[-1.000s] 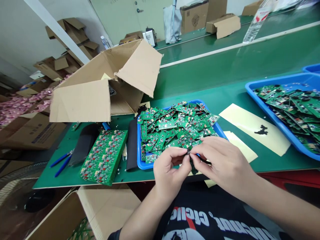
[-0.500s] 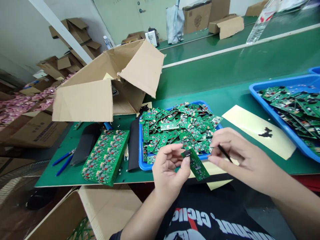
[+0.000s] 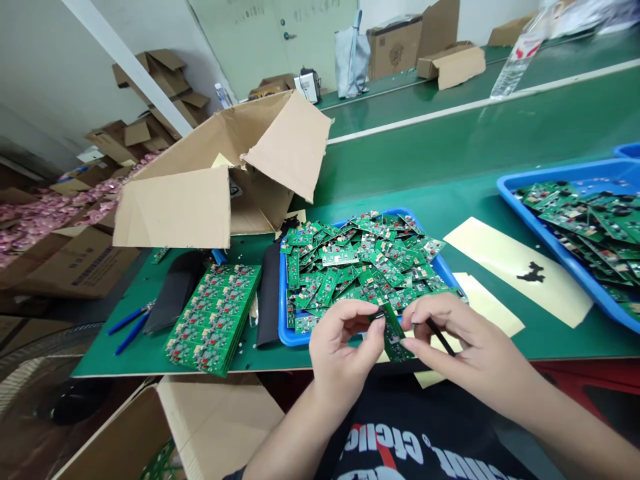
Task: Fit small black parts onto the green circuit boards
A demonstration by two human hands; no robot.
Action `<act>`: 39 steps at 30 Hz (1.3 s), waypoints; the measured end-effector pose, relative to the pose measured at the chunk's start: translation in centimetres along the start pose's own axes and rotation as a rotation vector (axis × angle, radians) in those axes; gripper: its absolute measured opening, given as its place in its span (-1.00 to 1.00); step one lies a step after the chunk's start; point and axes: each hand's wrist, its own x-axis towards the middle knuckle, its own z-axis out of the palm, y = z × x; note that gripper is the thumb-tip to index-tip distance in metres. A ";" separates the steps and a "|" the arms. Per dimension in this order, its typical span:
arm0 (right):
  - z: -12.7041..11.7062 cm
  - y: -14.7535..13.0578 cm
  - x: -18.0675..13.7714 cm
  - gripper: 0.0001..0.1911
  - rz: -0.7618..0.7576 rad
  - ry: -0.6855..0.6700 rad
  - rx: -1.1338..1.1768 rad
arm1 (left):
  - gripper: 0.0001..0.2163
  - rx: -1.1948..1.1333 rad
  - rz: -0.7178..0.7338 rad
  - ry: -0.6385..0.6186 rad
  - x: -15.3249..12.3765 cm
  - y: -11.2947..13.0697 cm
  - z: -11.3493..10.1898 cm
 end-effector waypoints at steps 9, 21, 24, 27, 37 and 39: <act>0.4 0.9 0.2 -0.81 0.007 -0.029 0.083 | -0.90 0.053 -0.021 0.040 -0.4 -0.7 0.1; 1.0 0.9 -0.2 -0.69 -0.007 -0.005 0.224 | -0.88 -0.030 -0.056 0.036 -0.2 -1.0 -0.1; 0.9 0.7 -0.1 -0.67 -0.035 0.013 0.199 | -0.89 -0.060 -0.106 0.055 -0.4 -1.5 0.0; 0.9 1.0 -0.3 -0.66 -0.026 0.041 0.198 | -0.89 -0.125 -0.228 0.080 -0.4 -1.6 0.3; 1.1 3.1 -2.2 -0.73 0.287 0.214 0.415 | -0.84 -0.364 -0.582 -0.064 0.2 -1.8 2.0; 0.4 3.3 -2.2 -0.72 0.298 0.296 0.400 | -0.78 -0.398 -0.593 -0.170 0.1 -2.2 2.5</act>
